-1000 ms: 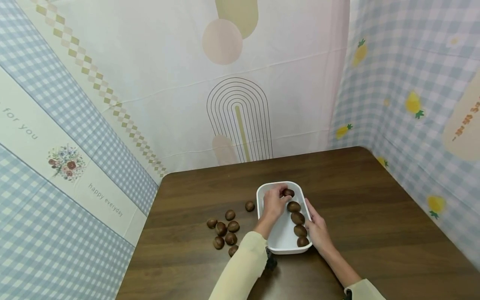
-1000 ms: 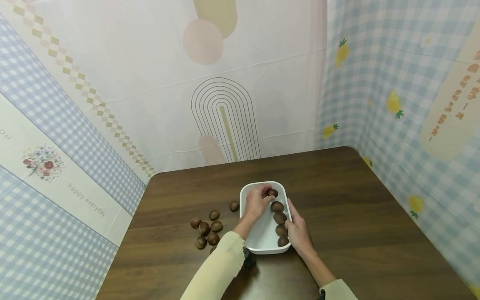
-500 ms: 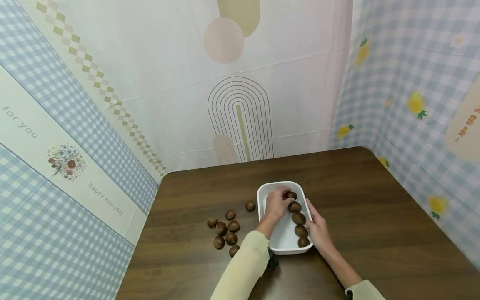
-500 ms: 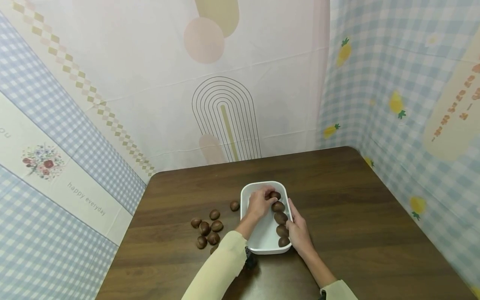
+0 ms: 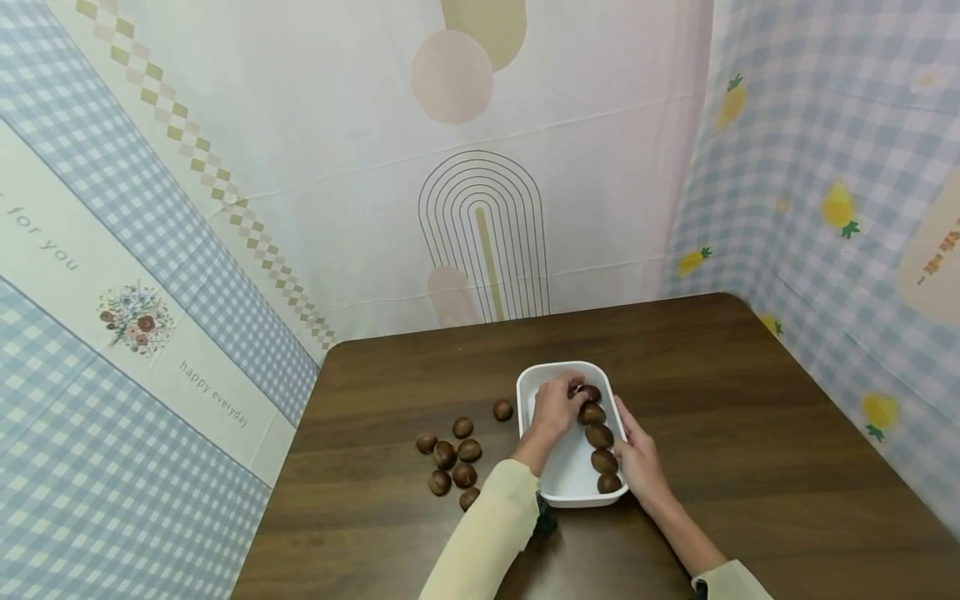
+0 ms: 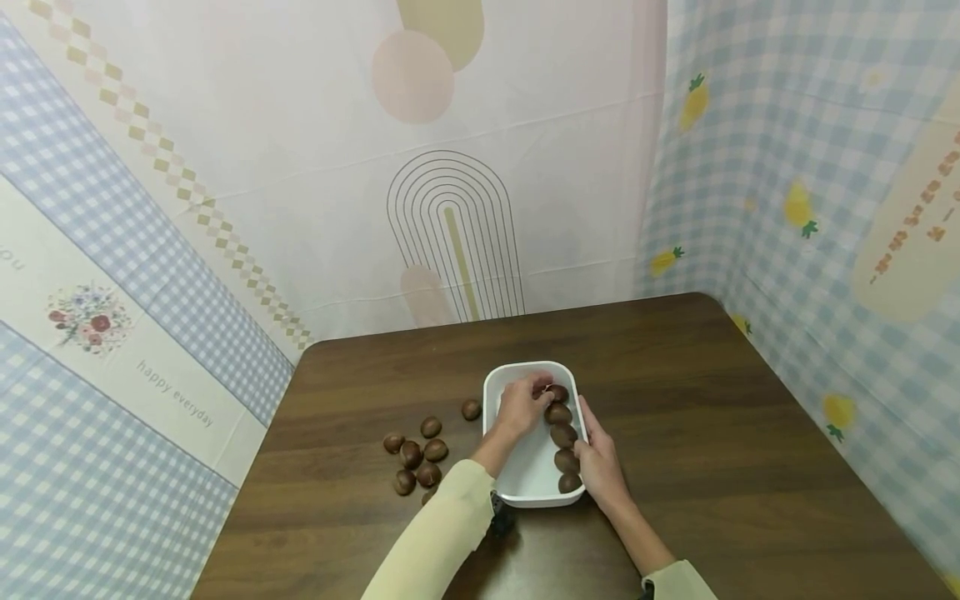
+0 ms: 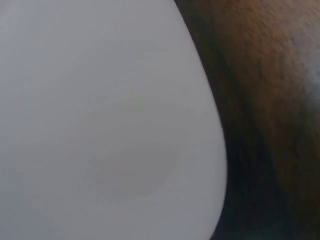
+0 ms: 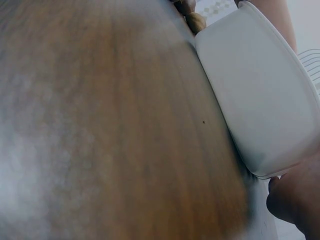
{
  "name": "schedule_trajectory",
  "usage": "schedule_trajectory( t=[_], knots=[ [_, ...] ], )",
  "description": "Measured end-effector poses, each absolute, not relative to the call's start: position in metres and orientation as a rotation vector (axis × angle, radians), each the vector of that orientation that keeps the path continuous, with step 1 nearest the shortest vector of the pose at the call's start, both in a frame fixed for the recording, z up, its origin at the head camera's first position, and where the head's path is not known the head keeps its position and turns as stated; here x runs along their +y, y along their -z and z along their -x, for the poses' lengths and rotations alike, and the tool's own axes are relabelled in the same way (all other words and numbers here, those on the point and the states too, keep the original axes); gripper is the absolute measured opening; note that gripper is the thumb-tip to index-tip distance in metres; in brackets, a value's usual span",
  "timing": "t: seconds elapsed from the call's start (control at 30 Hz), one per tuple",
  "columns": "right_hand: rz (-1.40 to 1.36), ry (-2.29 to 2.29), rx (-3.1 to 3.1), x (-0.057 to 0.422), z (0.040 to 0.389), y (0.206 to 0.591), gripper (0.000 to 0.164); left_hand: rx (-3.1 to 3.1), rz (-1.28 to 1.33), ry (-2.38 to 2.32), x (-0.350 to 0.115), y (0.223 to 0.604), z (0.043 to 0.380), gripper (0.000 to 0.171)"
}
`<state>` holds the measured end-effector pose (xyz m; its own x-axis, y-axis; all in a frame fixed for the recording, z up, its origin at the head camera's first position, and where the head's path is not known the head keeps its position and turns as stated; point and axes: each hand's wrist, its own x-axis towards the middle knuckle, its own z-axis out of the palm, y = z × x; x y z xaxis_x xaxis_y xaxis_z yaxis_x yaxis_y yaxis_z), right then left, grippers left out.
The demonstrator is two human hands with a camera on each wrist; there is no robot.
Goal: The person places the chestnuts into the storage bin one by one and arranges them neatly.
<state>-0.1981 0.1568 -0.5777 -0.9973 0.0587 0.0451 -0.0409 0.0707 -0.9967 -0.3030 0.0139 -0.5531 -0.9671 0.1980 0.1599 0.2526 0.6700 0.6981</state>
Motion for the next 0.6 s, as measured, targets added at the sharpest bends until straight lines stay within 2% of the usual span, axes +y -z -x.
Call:
schedule_trajectory(
  t=[0.6],
  knots=[
    [0.009, -2.145, -2.221, 0.157, 0.198, 0.577, 0.087, -2.638, 0.587, 1.384, -0.021, 0.517, 0.309, 0.031]
  ],
)
